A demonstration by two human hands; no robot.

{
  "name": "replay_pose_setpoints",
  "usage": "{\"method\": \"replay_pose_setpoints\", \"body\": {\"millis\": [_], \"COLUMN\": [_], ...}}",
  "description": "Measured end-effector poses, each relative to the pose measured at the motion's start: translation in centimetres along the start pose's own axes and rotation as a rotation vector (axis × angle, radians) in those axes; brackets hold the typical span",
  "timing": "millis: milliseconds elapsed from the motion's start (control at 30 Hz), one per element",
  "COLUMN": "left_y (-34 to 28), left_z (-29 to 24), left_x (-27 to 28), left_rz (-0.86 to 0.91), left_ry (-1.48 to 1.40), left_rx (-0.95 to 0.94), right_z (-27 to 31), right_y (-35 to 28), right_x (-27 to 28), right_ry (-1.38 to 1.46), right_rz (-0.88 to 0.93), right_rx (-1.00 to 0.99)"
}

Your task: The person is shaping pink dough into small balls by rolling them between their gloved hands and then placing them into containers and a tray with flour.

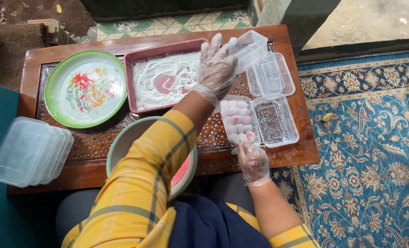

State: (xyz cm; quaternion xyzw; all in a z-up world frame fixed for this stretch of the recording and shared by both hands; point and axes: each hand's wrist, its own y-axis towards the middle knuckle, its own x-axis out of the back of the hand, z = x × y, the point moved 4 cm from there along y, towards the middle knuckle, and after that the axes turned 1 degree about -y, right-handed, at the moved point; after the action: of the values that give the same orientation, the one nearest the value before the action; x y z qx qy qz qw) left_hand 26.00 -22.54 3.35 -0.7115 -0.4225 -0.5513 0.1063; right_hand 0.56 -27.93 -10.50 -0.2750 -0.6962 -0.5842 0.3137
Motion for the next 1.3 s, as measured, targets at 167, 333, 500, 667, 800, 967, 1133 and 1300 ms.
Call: {"method": "replay_pose_setpoints", "body": {"millis": [167,333,500,667,800,967,1133,1300], "left_y": [-2.5,-5.5,-10.1,-15.2,-18.8,-20.4,-20.8,-21.1], "left_z": [0.6,2.8,3.0,2.5,2.2,1.2,-0.2,-2.7], "left_x": [5.4,6.5,10.1,12.5,11.9,12.0,10.7,6.6], "left_rz": [-0.183,-0.241,-0.294,-0.296,-0.368,-0.405,-0.295,-0.007], "left_ry": [-0.199,-0.023,0.02,0.07,0.126,0.113,0.172,0.232], "left_rx": [-0.104,-0.168,-0.182,-0.332,-0.396,-0.397,-0.412,-0.397], "right_z": [-1.6,-1.3,-0.2,-6.2,-6.2,-5.8,-6.4,-1.2], "right_y": [1.1,11.5,14.3,8.0,9.8,12.8,11.8,10.7], "right_x": [-3.1,-1.4,-5.1,-24.7,-19.5,-11.8,-1.4,6.8], "right_ry": [0.349,-0.001,-0.523,-0.29,-0.061,0.383,0.702,0.887], "right_rz": [-0.156,-0.248,0.093,0.553,0.488,0.341,0.217,0.089], "right_rx": [-0.306,0.009,0.227,0.078,-0.093,-0.413,-0.629,-0.077]}}
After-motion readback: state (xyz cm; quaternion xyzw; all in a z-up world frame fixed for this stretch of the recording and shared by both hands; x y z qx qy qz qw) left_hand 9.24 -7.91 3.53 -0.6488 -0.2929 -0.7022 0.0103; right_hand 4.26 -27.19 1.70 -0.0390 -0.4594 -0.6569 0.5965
